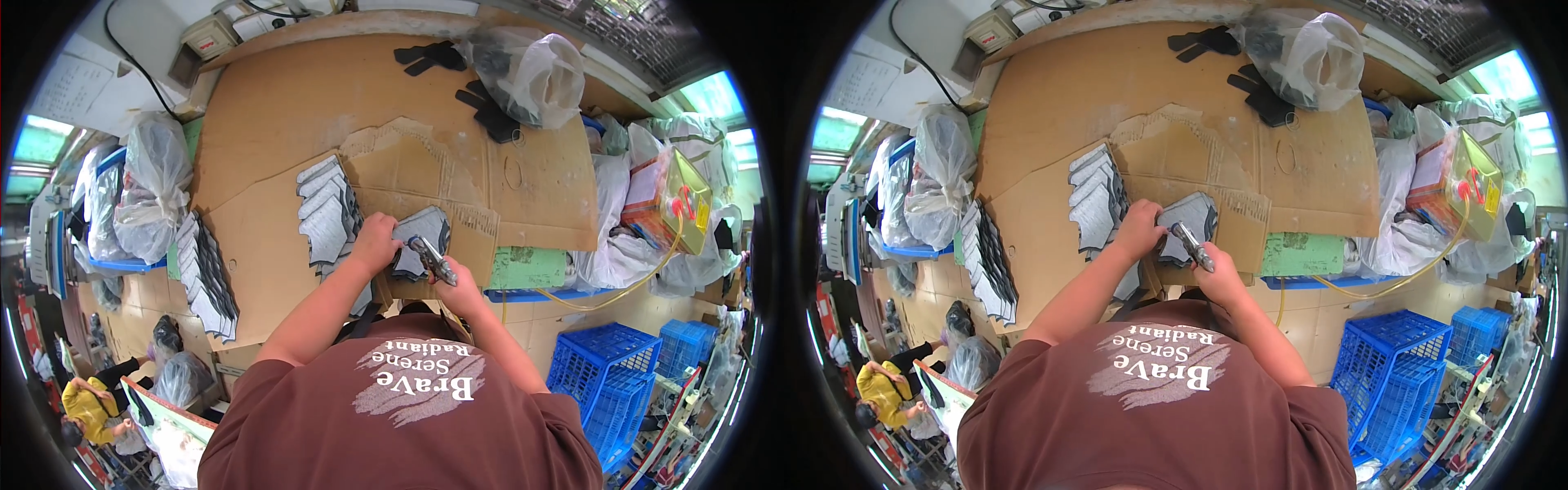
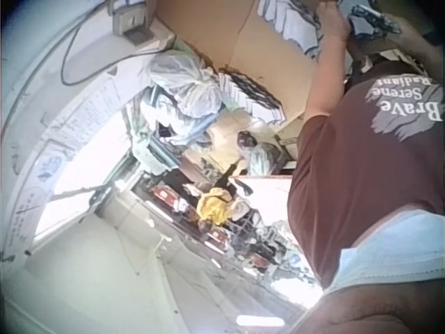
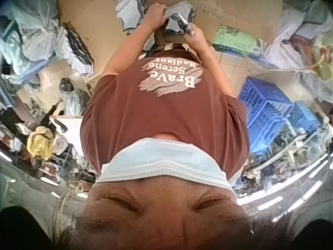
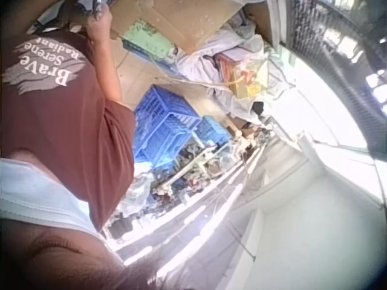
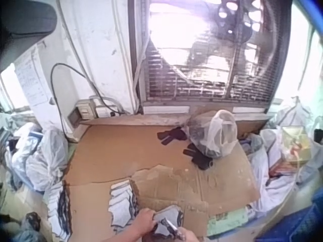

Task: Spraying adhesive onto shoe upper components using a pneumatic spray gun.

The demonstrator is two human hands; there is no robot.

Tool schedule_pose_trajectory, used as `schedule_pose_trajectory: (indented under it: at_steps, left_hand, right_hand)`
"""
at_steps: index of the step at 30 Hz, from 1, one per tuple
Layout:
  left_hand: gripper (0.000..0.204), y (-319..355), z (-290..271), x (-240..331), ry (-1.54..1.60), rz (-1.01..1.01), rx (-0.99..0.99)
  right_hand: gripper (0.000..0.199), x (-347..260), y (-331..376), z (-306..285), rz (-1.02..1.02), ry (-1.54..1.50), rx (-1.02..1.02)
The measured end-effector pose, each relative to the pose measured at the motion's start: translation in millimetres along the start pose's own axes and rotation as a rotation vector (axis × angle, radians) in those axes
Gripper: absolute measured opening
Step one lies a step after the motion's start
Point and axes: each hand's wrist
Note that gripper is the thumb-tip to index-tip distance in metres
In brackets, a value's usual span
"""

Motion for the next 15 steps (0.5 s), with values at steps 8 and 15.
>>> schedule_pose_trajectory:
  at_steps: [8, 15]
  left_hand:
    - [0.028, 1.2, 4.8, -5.3, 0.049, 0.009, 0.005]
    - [0.025, 0.8, 4.6, -5.7, 0.053, -0.002, 0.002]
  right_hand:
    - [0.007, 4.8, -2.5, -0.3, 0.018, -0.03, 0.003]
    - [0.008, 8.7, -2.5, 0.1, 0.039, -0.038, 0.01]
Point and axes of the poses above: each hand's wrist, its own y-axis away from the middle knuckle, its own z-axis out of the palm, x = y × z, and after that the axes turned 8 degrees about z, right-handed
